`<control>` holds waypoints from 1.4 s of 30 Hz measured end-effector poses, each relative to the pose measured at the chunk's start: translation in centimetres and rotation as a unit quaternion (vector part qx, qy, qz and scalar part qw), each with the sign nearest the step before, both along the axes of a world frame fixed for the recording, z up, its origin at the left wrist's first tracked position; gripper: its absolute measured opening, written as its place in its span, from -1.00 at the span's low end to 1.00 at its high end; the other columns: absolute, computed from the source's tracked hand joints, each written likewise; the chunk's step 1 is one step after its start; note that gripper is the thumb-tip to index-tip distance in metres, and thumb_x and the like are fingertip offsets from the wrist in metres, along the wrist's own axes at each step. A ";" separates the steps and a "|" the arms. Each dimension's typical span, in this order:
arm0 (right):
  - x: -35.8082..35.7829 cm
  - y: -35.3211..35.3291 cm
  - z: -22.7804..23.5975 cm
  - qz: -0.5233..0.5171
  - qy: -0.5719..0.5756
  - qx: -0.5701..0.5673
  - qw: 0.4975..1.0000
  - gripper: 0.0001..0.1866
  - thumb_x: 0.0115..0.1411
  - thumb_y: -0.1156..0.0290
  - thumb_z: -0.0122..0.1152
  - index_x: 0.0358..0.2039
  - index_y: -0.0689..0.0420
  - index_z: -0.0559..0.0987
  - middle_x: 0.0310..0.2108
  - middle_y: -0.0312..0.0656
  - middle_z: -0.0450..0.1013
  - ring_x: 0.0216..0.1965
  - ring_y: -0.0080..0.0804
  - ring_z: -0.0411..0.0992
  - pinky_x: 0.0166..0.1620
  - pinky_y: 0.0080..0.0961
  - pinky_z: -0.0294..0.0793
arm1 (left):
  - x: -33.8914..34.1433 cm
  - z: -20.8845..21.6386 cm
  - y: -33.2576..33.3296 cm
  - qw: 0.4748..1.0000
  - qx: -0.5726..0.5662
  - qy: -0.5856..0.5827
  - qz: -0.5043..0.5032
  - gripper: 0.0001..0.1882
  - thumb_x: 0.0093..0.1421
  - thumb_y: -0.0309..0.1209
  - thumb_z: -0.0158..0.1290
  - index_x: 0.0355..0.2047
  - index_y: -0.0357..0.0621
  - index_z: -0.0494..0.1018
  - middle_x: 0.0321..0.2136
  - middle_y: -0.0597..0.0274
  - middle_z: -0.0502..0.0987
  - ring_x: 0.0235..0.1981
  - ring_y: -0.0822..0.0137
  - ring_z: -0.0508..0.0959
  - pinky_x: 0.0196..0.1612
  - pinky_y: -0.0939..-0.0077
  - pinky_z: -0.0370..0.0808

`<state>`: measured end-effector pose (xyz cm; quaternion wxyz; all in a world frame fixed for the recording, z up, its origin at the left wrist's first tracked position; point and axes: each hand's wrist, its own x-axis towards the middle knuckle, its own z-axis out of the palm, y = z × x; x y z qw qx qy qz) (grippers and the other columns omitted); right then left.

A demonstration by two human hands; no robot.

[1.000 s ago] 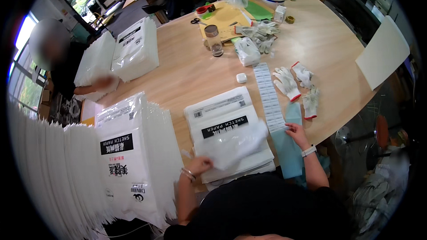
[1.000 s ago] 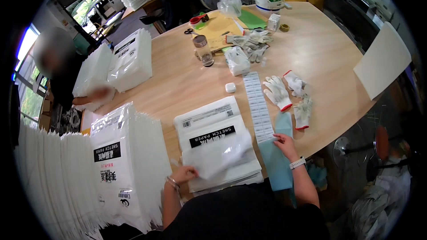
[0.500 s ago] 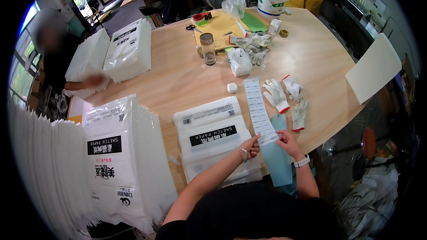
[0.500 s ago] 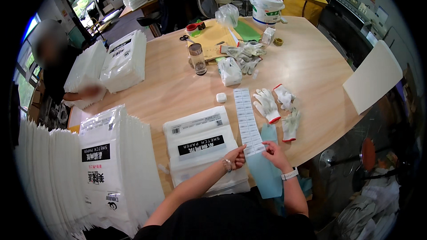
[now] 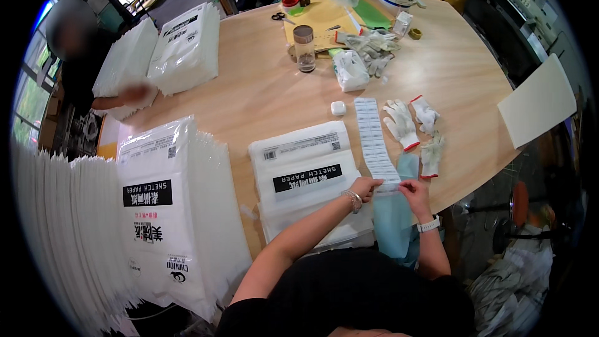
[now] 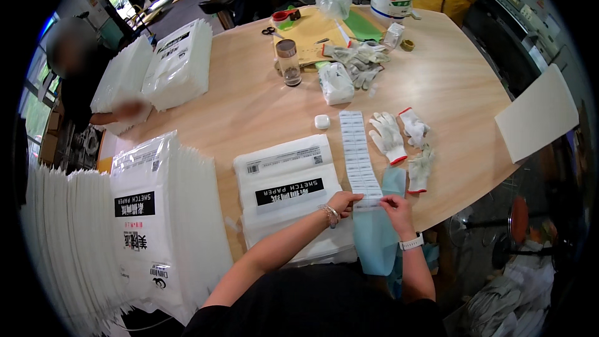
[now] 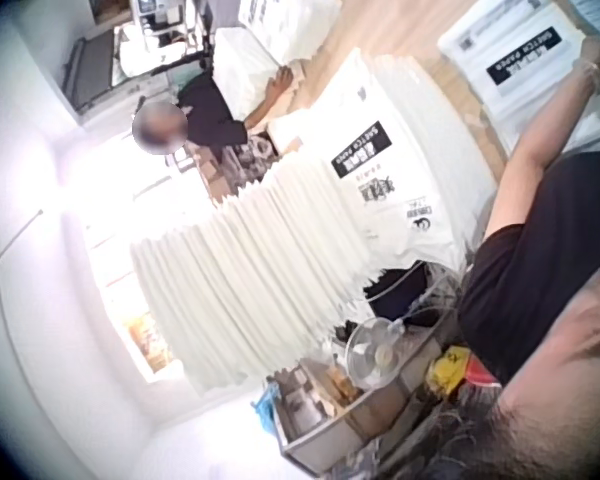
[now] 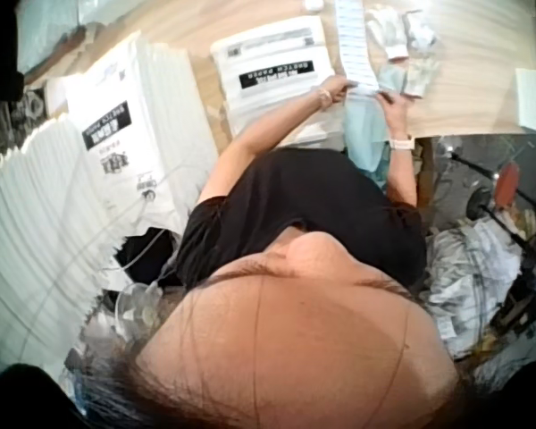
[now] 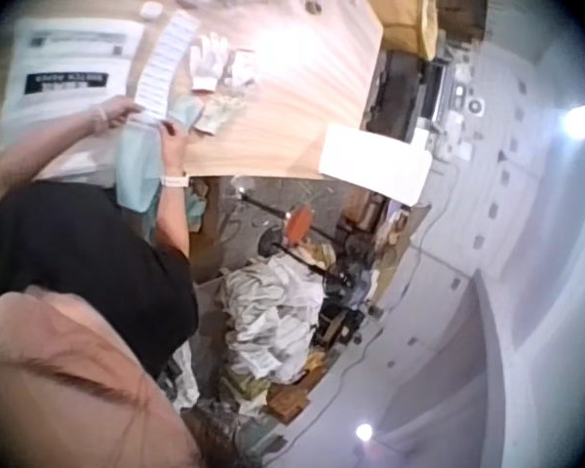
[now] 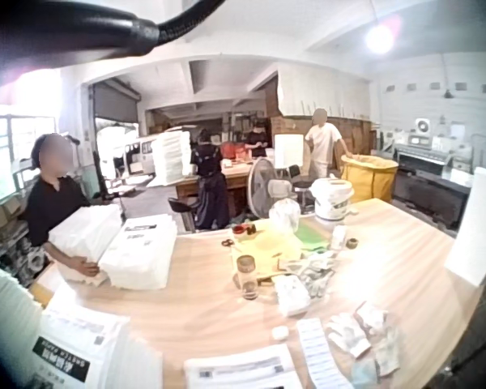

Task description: The person repeatedly applies small white labels to the top of stacked white packages on a table. They peel each label from a roll and press it onto the package surface, then place the labeled package onto a growing stack. The workspace includes gloves, scissors, and other supplies.

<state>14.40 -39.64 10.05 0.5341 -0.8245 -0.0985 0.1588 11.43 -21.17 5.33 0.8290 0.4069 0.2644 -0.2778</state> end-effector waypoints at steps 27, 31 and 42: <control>0.7 32.0 -5.2 0.221 -0.020 0.056 0.973 -0.88 -0.08 0.47 0.14 -0.52 0.27 0.52 -0.63 -0.21 0.45 -0.58 -0.58 0.39 -0.43 -0.67 0.37 | -10.4 -4.1 25.2 0.609 0.750 -0.235 0.105 -0.79 0.00 -0.52 -0.13 -0.31 -0.17 0.40 -0.15 0.23 0.37 -0.15 0.22 0.36 -0.11 0.43 0.32; 0.1 34.2 -6.9 0.224 -0.064 0.011 0.972 -0.87 -0.11 0.45 0.13 -0.54 0.24 0.53 -0.61 -0.14 0.46 -0.57 -0.45 0.43 -0.42 -0.60 0.39 | -10.7 -3.5 25.7 0.605 0.739 -0.263 0.134 -0.88 0.00 -0.51 -0.12 -0.43 -0.17 0.40 -0.20 0.26 0.41 -0.21 0.24 0.41 -0.18 0.44 0.37; -0.6 35.6 -7.6 0.208 -0.066 -0.030 0.975 -0.88 -0.12 0.45 0.14 -0.55 0.23 0.54 -0.62 -0.10 0.45 -0.58 -0.37 0.44 -0.45 -0.56 0.40 | -11.0 -3.4 25.8 0.583 0.750 -0.273 0.148 -0.93 -0.01 -0.49 -0.08 -0.51 -0.16 0.39 -0.19 0.32 0.41 -0.26 0.28 0.43 -0.23 0.44 0.38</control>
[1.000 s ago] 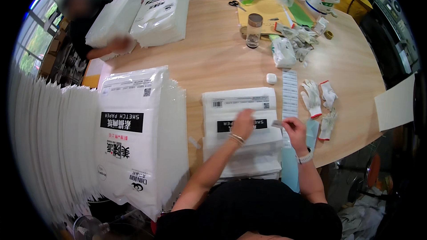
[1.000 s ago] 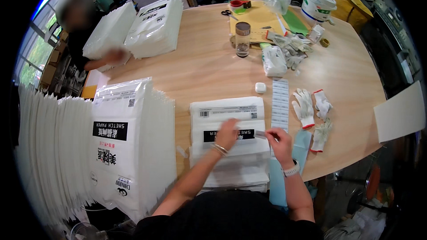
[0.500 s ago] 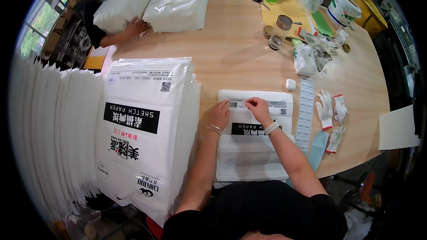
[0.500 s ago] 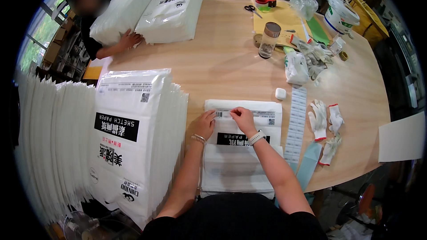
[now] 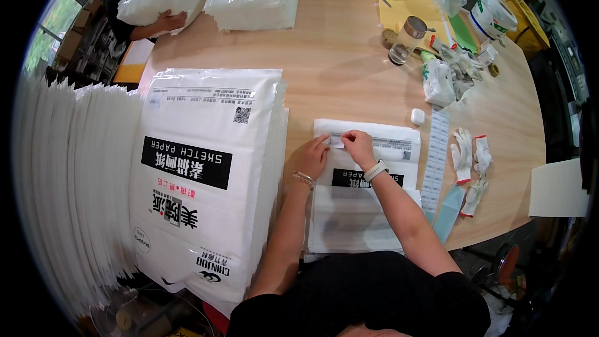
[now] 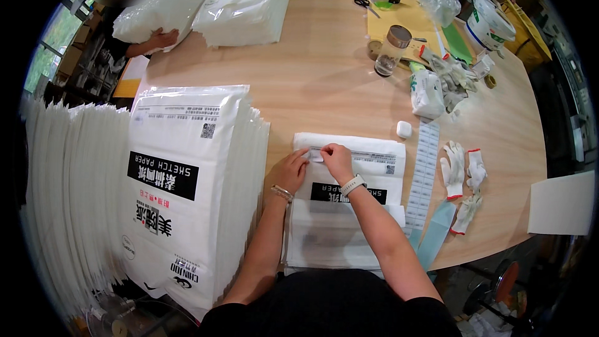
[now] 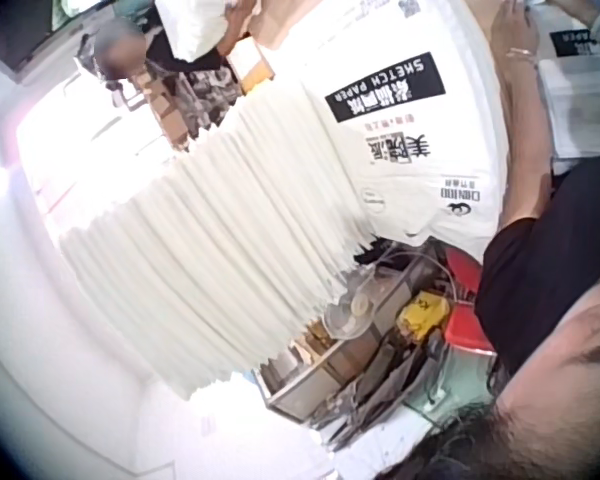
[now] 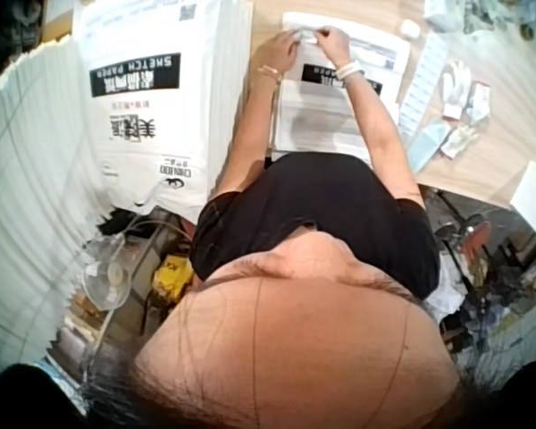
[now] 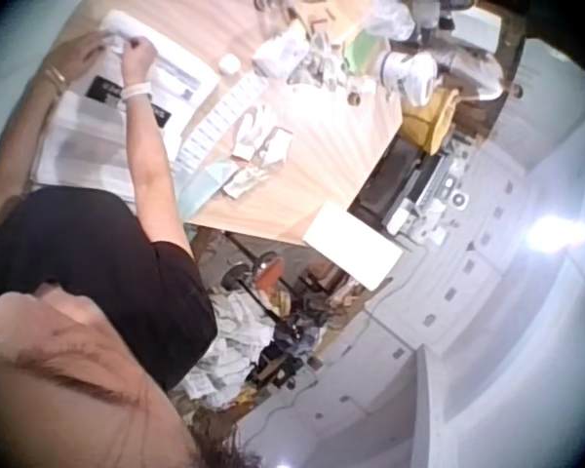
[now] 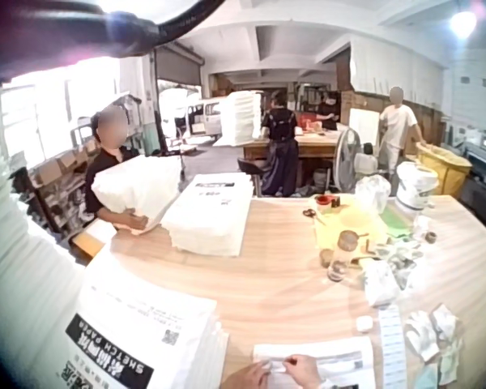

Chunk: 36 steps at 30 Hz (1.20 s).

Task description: The person repeatedly applies small white labels to the top of stacked white packages on a table. They peel each label from a roll and press it onto the package surface, then place the labeled package onto a growing stack. The workspace includes gloves, scissors, and other supplies.

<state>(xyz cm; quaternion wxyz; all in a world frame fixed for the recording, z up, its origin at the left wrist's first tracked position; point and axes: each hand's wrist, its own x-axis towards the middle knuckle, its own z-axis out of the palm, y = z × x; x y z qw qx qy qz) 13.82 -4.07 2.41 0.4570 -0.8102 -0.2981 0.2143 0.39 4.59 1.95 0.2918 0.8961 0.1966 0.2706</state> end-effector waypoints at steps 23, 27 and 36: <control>-0.7 0.1 -0.6 0.025 -0.089 -0.017 0.996 -0.84 -0.15 0.40 0.16 -0.55 0.23 0.49 -0.59 -0.08 0.43 -0.54 -0.23 0.42 -0.45 -0.43 0.38 | 0.1 -1.0 -0.4 0.999 0.025 0.018 -0.024 -0.73 -0.06 -0.57 -0.08 -0.30 -0.09 0.44 -0.16 0.20 0.35 -0.14 0.20 0.35 -0.10 0.40 0.32; -1.3 0.1 0.3 0.054 -0.210 -0.087 0.972 -0.69 -0.13 0.32 0.18 -0.37 0.18 0.39 -0.47 -0.07 0.41 -0.43 -0.18 0.40 -0.44 -0.33 0.35 | 0.1 -0.9 -0.3 0.999 0.020 0.029 -0.027 -0.74 -0.07 -0.58 -0.08 -0.32 -0.10 0.45 -0.17 0.18 0.35 -0.14 0.21 0.35 -0.09 0.40 0.31; 4.4 -12.3 3.1 -0.076 -0.176 0.010 0.981 -0.77 -0.08 0.44 0.17 -0.43 0.20 0.33 -0.66 -0.22 0.28 -0.57 -0.40 0.31 -0.50 -0.53 0.28 | 4.4 -0.9 2.7 0.995 0.063 0.027 0.074 -0.71 -0.17 -0.43 0.12 -0.35 -0.11 0.44 -0.25 0.17 0.37 -0.21 0.16 0.33 -0.13 0.35 0.32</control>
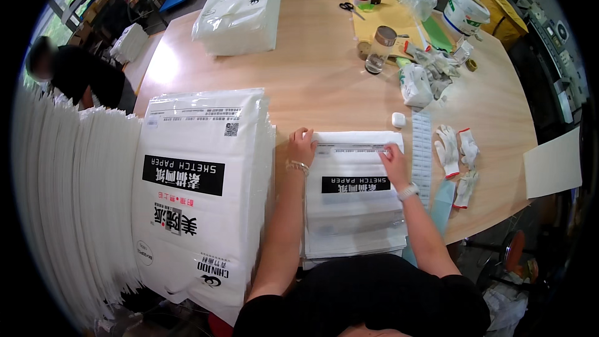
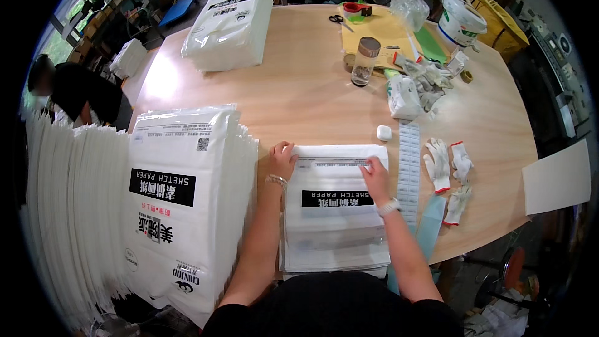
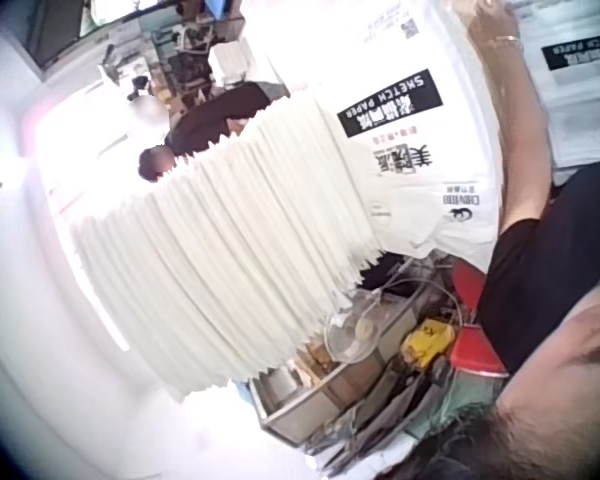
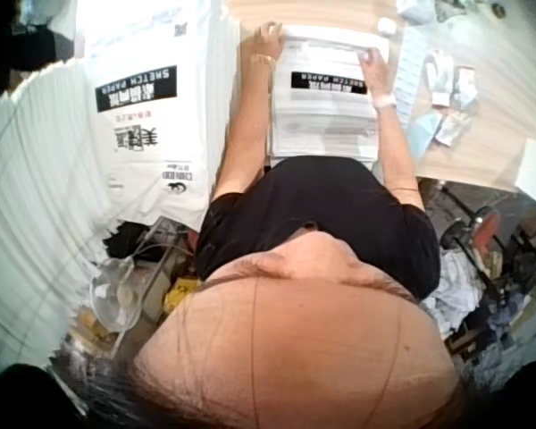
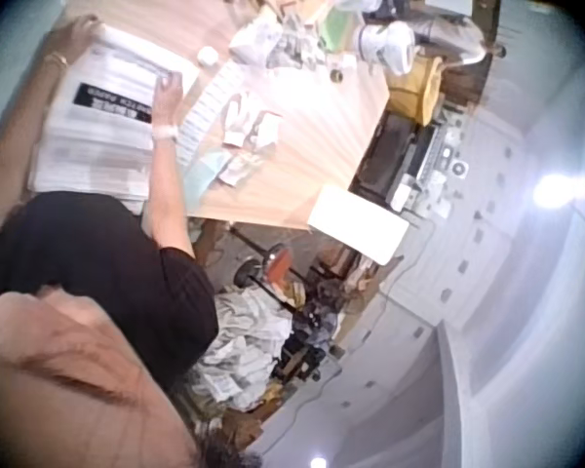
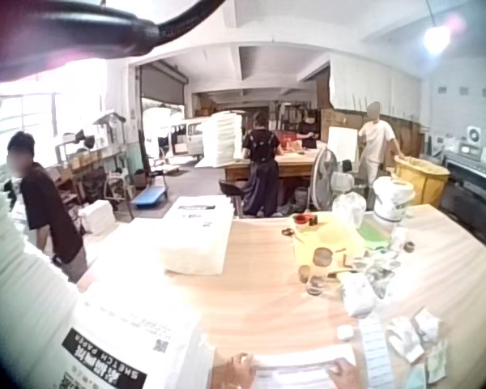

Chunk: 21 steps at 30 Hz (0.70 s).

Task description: The person repeatedly applies small white labels to the top of stacked white packages on a table. They peel each label from a roll and press it onto the package surface, then place the labeled package onto a growing stack. The workspace includes gloves, scissors, and other supplies.

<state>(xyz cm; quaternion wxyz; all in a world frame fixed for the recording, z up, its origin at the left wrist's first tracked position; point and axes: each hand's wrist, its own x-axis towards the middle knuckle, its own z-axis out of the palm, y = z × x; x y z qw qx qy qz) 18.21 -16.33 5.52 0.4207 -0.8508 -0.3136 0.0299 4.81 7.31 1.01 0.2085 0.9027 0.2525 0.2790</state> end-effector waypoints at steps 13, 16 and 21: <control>-4.8 -27.8 -1.0 -0.150 0.285 -0.118 0.939 -0.81 -0.06 0.44 0.13 -0.41 0.23 0.41 -0.70 -0.28 0.35 -0.68 -0.59 0.32 -0.58 -0.65 0.30 | 0.7 5.8 0.0 0.965 -0.211 0.140 -0.072 -0.78 -0.18 -0.36 0.14 -0.51 -0.20 0.45 -0.52 0.12 0.47 -0.39 0.21 0.47 -0.29 0.44 0.40; -5.1 -28.1 -2.3 -0.128 0.310 -0.115 0.935 -0.77 -0.05 0.41 0.12 -0.39 0.26 0.41 -0.70 -0.23 0.38 -0.67 -0.55 0.34 -0.58 -0.60 0.31 | -0.5 8.1 -0.9 0.968 -0.187 0.130 -0.107 -0.78 -0.17 -0.39 0.14 -0.57 -0.29 0.41 -0.58 0.12 0.46 -0.45 0.27 0.47 -0.35 0.48 0.39; -4.3 -26.7 -3.9 -0.124 0.254 -0.168 0.944 -0.71 -0.05 0.33 0.13 -0.36 0.27 0.40 -0.68 -0.14 0.41 -0.66 -0.42 0.39 -0.54 -0.52 0.35 | -5.3 9.9 -4.9 0.965 -0.201 0.090 -0.143 -0.82 -0.14 -0.39 0.13 -0.58 -0.24 0.42 -0.60 0.18 0.45 -0.53 0.38 0.43 -0.41 0.53 0.37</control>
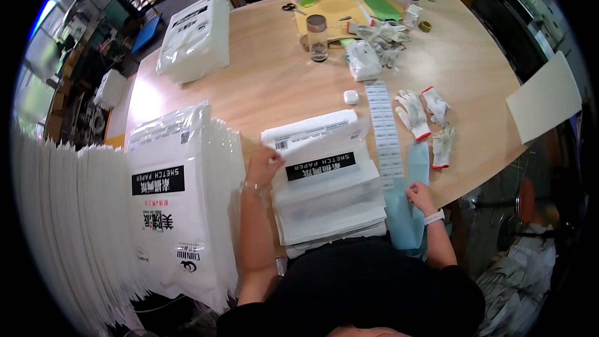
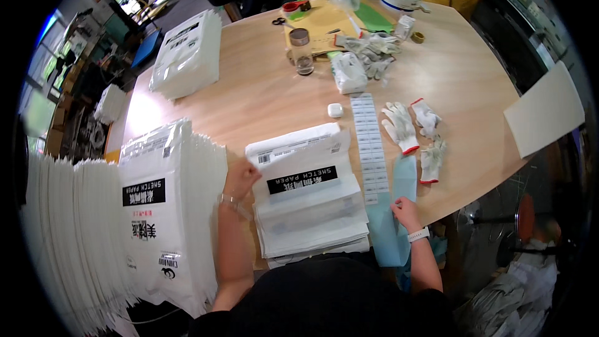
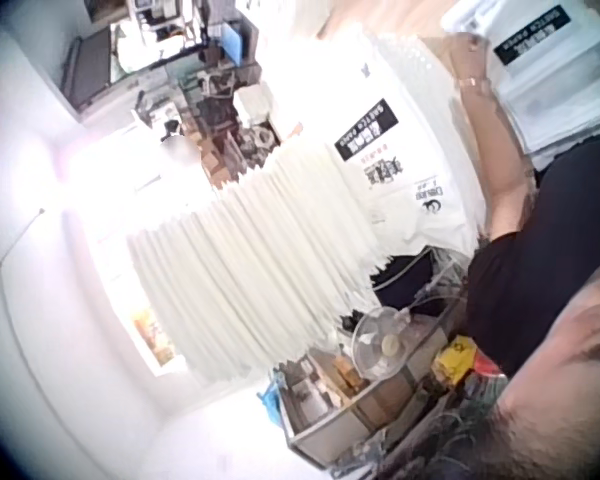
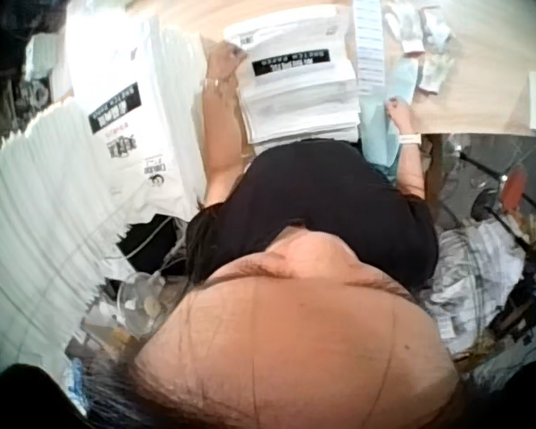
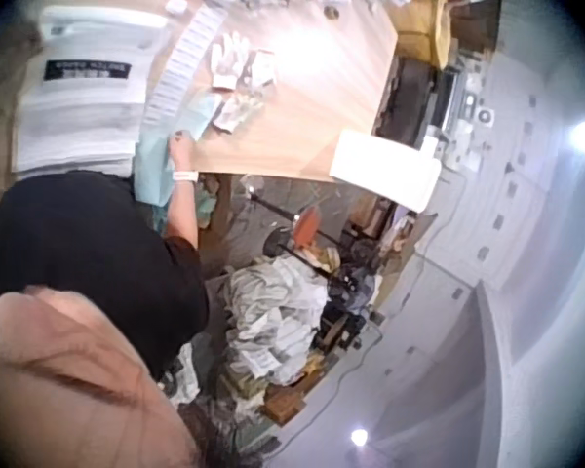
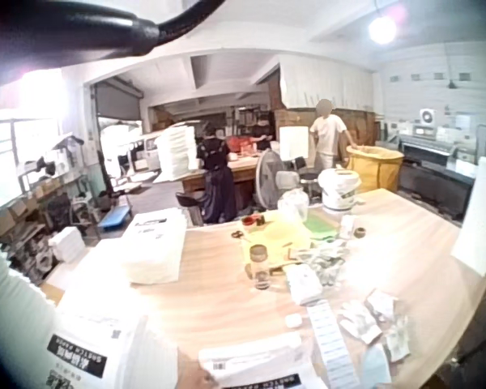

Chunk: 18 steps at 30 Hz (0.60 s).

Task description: The person repeatedly applies small white labels to the top of stacked white packages on a table. They peel each label from a roll and press it onto the package surface, then place the labeled package onto a growing stack. The workspace includes gloves, scissors, and other supplies.

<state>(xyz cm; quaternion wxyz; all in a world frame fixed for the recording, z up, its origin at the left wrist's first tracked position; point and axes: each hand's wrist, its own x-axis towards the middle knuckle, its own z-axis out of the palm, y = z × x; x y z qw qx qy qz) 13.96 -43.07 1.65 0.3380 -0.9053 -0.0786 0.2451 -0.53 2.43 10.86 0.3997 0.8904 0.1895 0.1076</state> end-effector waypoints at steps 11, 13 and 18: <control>-0.4 3.0 1.4 -0.085 0.025 0.159 0.983 -0.58 -0.11 0.46 0.19 -0.22 0.21 0.30 -0.57 -0.24 0.37 -0.55 -0.51 0.35 -0.47 -0.61 0.34 | -8.5 0.7 -10.6 0.947 -0.088 0.201 -0.236 -0.71 0.01 -0.29 0.04 -0.32 -0.23 0.42 -0.46 0.17 0.48 -0.47 0.40 0.46 -0.36 0.60 0.39; 0.1 3.1 2.9 -0.105 0.036 0.247 0.963 -0.60 -0.10 0.52 0.16 -0.21 0.22 0.28 -0.55 -0.29 0.34 -0.57 -0.61 0.31 -0.49 -0.70 0.30 | -4.3 0.8 -13.1 0.935 -0.252 0.132 -0.211 -0.67 0.08 -0.27 -0.04 -0.24 -0.27 0.38 -0.37 0.18 0.48 -0.52 0.41 0.43 -0.40 0.63 0.39; 0.7 4.4 9.8 -0.085 0.009 0.353 0.932 -0.63 -0.04 0.58 0.08 -0.18 0.25 0.25 -0.49 -0.33 0.32 -0.56 -0.72 0.24 -0.49 -0.80 0.25 | 6.4 -0.8 -20.9 0.617 -0.755 0.224 -0.002 -0.77 0.14 -0.28 -0.12 -0.32 -0.17 0.35 -0.48 0.27 0.46 -0.76 0.61 0.16 -0.71 0.79 0.20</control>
